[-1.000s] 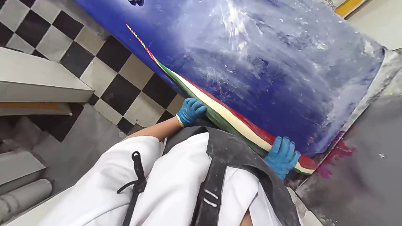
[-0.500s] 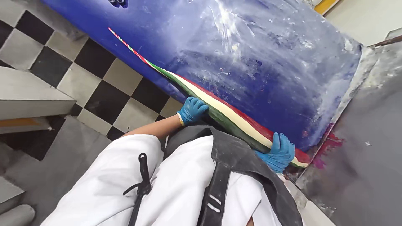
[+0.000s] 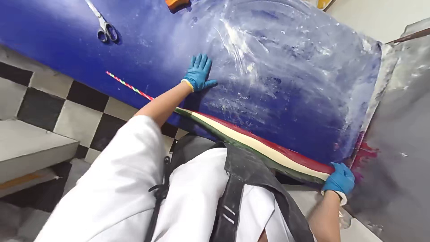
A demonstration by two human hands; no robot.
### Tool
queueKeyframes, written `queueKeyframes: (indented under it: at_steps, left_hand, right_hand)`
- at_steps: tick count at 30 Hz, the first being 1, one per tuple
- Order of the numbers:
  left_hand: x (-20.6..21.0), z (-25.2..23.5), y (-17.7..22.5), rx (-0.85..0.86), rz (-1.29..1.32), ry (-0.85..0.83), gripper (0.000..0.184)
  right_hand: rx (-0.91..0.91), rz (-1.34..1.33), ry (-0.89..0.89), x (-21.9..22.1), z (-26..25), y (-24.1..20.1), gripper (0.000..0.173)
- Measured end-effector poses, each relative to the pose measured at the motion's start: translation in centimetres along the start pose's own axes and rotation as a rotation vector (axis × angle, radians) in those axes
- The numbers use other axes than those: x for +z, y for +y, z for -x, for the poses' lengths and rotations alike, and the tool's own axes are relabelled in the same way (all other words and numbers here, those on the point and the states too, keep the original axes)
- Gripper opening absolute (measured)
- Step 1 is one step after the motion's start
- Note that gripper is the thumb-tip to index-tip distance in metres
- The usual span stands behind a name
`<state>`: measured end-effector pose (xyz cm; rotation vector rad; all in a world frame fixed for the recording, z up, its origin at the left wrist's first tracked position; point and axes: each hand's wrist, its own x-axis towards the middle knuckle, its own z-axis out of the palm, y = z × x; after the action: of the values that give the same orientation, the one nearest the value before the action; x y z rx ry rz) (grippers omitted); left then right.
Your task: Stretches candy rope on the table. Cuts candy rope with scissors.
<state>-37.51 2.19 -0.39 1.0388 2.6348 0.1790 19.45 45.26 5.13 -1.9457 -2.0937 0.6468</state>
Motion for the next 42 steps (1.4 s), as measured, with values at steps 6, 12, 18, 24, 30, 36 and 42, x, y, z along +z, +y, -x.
queueKeyframes:
  at_steps: [6, 12, 18, 24, 30, 36, 42]
  left_hand:
    - [-0.8, -17.0, 4.5, 0.039, -0.010, 0.047, 0.116]
    - [4.1, -9.1, 13.3, 1.183, 0.007, -0.241, 0.071]
    - [3.3, -1.6, 9.7, 1.328, -0.012, -0.496, 0.055]
    - [-1.7, 1.7, -3.3, 0.834, -0.101, -0.419, 0.080]
    - [0.5, 12.7, 3.7, 0.731, 0.170, -0.549, 0.105]
    - [1.8, 12.8, 15.5, 0.786, 0.132, -0.253, 0.094]
    - [3.4, 14.0, 18.8, 0.723, 0.106, -0.035, 0.072]
  right_hand:
    - [-0.101, -0.060, 0.027, 0.4, 0.8, 1.1, 0.040]
    - [-0.050, -0.119, 0.036, 0.6, 0.6, 0.5, 0.040]
    - [0.063, -0.153, 0.002, 0.4, 0.2, 0.4, 0.048]
    - [0.250, -0.080, -0.040, -0.2, -1.0, 0.0, 0.045]
    - [0.013, -0.146, 0.036, 0.3, -2.3, 4.9, 0.038]
    - [0.219, -0.345, 0.104, 0.2, 0.8, 0.4, 0.040]
    - [0.132, -0.421, 0.111, 0.5, 0.7, 1.5, 0.039]
